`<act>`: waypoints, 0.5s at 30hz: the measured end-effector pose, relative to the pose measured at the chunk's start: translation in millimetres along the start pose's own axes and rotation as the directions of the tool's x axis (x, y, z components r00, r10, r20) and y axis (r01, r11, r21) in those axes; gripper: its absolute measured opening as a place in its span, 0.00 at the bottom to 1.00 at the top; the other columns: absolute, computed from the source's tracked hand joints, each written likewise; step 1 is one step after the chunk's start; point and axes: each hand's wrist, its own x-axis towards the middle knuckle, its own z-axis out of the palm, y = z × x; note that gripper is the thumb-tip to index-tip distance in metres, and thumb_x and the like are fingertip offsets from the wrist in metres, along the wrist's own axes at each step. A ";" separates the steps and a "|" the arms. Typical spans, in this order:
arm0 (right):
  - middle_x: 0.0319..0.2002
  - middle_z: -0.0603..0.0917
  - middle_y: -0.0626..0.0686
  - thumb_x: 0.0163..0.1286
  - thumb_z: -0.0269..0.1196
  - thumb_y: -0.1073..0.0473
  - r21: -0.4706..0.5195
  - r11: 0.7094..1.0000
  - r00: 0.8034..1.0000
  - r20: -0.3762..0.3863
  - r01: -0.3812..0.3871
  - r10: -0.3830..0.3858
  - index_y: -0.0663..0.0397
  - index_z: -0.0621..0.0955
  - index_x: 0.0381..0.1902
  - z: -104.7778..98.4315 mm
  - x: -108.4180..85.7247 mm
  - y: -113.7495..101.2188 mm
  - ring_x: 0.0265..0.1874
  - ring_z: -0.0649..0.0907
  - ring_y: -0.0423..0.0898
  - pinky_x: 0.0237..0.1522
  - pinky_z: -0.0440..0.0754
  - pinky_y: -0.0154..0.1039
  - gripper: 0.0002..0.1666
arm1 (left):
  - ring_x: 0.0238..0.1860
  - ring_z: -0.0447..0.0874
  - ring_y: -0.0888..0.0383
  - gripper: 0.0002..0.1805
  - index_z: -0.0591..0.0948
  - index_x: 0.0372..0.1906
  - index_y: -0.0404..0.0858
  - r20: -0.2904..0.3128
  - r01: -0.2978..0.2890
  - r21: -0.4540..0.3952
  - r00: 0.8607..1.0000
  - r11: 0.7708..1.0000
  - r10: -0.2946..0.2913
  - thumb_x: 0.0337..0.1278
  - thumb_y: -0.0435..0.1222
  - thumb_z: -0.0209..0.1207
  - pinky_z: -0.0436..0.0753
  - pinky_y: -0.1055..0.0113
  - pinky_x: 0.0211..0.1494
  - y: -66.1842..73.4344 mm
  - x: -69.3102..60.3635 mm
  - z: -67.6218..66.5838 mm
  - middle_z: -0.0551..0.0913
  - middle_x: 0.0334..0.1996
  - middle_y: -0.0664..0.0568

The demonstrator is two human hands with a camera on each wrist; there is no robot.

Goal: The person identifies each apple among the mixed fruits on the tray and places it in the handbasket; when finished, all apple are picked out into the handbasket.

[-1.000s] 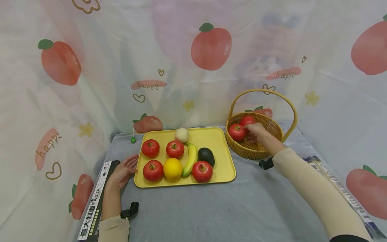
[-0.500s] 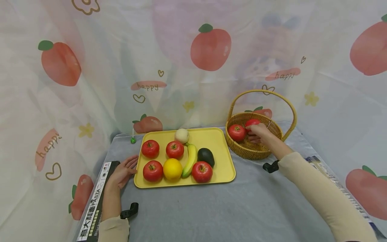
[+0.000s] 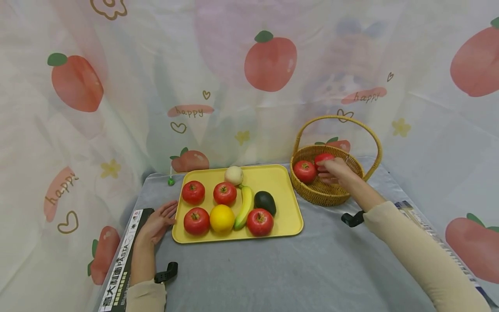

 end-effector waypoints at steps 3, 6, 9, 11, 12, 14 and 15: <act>0.75 0.67 0.67 0.83 0.52 0.48 -0.011 0.998 0.998 0.037 0.054 -0.053 0.64 0.64 0.79 3.8 -12.1 -7.1 0.57 0.82 0.48 0.61 0.83 0.45 0.36 | 0.84 0.46 0.46 0.47 0.47 0.83 0.29 0.005 -0.002 -0.002 1.000 1.000 0.002 0.59 0.11 0.47 0.67 0.65 0.75 0.0 0.3 0.3 0.48 0.84 0.38; 0.75 0.67 0.67 0.83 0.52 0.49 -0.031 0.993 0.991 0.074 0.114 -0.112 0.66 0.66 0.77 11.3 -26.5 -14.7 0.58 0.82 0.49 0.57 0.85 0.40 0.35 | 0.84 0.45 0.46 0.47 0.47 0.83 0.30 0.009 -0.004 -0.001 1.000 1.000 0.004 0.59 0.11 0.47 0.72 0.70 0.71 0.3 -0.1 1.1 0.47 0.84 0.37; 0.73 0.69 0.68 0.83 0.53 0.49 -0.061 0.985 0.981 0.115 0.164 -0.156 0.67 0.68 0.75 22.6 -38.0 -20.5 0.64 0.80 0.57 0.58 0.84 0.42 0.34 | 0.84 0.45 0.46 0.47 0.47 0.83 0.30 0.007 -0.006 -0.001 1.000 1.000 0.006 0.59 0.11 0.47 0.75 0.74 0.66 0.6 -0.8 1.6 0.47 0.84 0.37; 0.72 0.70 0.69 0.83 0.54 0.50 -0.068 0.979 0.973 0.144 0.190 -0.178 0.68 0.69 0.73 31.6 -43.7 -23.2 0.67 0.78 0.62 0.62 0.83 0.47 0.32 | 0.84 0.45 0.46 0.47 0.47 0.83 0.30 0.005 -0.007 0.000 1.000 1.000 0.007 0.59 0.11 0.47 0.76 0.76 0.64 0.6 -1.0 1.6 0.47 0.84 0.37; 0.71 0.71 0.69 0.83 0.54 0.50 -0.069 0.978 0.970 0.158 0.199 -0.186 0.68 0.69 0.72 35.8 -45.8 -23.9 0.67 0.77 0.63 0.63 0.82 0.50 0.32 | 0.84 0.45 0.46 0.47 0.47 0.83 0.30 0.006 -0.007 0.002 1.000 1.000 0.007 0.60 0.11 0.47 0.76 0.76 0.63 0.6 -1.1 1.4 0.47 0.84 0.37; 0.70 0.72 0.69 0.82 0.55 0.50 -0.072 0.973 0.962 0.184 0.218 -0.202 0.69 0.70 0.71 44.0 -48.8 -23.7 0.66 0.78 0.63 0.63 0.82 0.52 0.31 | 0.84 0.45 0.46 0.47 0.46 0.83 0.30 0.010 -0.011 0.003 1.000 1.000 0.011 0.60 0.11 0.46 0.76 0.76 0.63 0.5 -0.9 1.0 0.47 0.84 0.37; 0.69 0.73 0.69 0.82 0.56 0.51 -0.066 0.972 0.958 0.196 0.224 -0.207 0.69 0.70 0.71 48.1 -49.9 -23.3 0.65 0.79 0.63 0.63 0.81 0.53 0.31 | 0.84 0.44 0.46 0.47 0.46 0.83 0.30 0.013 -0.012 0.005 1.000 1.000 0.012 0.60 0.11 0.46 0.76 0.76 0.64 0.5 -0.7 0.8 0.47 0.84 0.37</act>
